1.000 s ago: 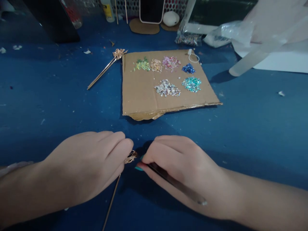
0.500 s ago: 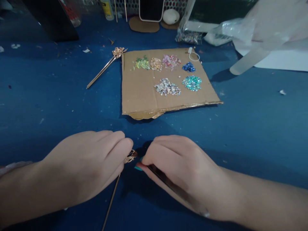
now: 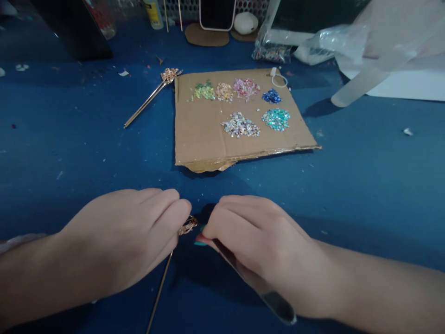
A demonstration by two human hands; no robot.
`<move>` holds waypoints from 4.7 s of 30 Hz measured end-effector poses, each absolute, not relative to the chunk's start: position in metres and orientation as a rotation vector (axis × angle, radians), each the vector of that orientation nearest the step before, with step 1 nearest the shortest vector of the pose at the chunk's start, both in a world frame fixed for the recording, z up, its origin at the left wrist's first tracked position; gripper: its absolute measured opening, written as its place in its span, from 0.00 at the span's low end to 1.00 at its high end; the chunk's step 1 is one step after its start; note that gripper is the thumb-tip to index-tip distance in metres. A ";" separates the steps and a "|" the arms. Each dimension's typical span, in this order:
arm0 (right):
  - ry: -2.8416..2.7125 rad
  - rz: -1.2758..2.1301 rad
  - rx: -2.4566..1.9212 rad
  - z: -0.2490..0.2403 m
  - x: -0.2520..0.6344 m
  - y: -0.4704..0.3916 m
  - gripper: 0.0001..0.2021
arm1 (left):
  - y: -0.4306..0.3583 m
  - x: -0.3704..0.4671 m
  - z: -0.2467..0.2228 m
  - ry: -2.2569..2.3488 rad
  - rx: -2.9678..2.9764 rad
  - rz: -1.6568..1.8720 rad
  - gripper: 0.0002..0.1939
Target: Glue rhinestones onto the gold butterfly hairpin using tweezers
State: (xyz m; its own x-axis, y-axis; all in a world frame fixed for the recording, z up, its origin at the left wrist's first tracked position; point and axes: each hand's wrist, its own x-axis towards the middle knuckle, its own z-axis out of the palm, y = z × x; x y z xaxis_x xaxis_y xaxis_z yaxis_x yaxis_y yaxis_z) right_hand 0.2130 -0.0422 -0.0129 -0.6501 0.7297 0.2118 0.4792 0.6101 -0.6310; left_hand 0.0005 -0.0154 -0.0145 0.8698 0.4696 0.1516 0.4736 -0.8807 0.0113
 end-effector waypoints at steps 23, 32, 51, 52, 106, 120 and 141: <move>-2.365 0.824 -1.043 -0.013 0.212 -0.042 0.09 | -0.016 0.001 -0.015 -0.753 -3.014 -0.211 0.07; -2.357 0.775 -1.109 -0.013 0.212 -0.044 0.10 | -0.016 0.000 -0.014 -0.749 -2.999 -0.245 0.06; -2.464 0.499 -0.937 -0.015 0.210 -0.043 0.12 | -0.018 0.000 -0.015 -0.782 -2.996 -0.236 0.07; -2.455 0.515 -0.946 -0.015 0.210 -0.043 0.12 | -0.018 0.000 -0.015 -0.784 -3.003 -0.223 0.07; -2.443 0.574 -0.974 -0.011 0.214 -0.046 0.05 | -0.018 0.000 -0.012 -0.821 -3.002 -0.281 0.09; -2.440 0.550 -1.036 -0.010 0.214 -0.048 0.06 | -0.018 0.000 -0.011 -0.807 -3.007 -0.311 0.08; -2.468 0.397 -1.009 -0.014 0.210 -0.047 0.10 | -0.018 0.001 -0.011 -0.804 -3.001 -0.301 0.09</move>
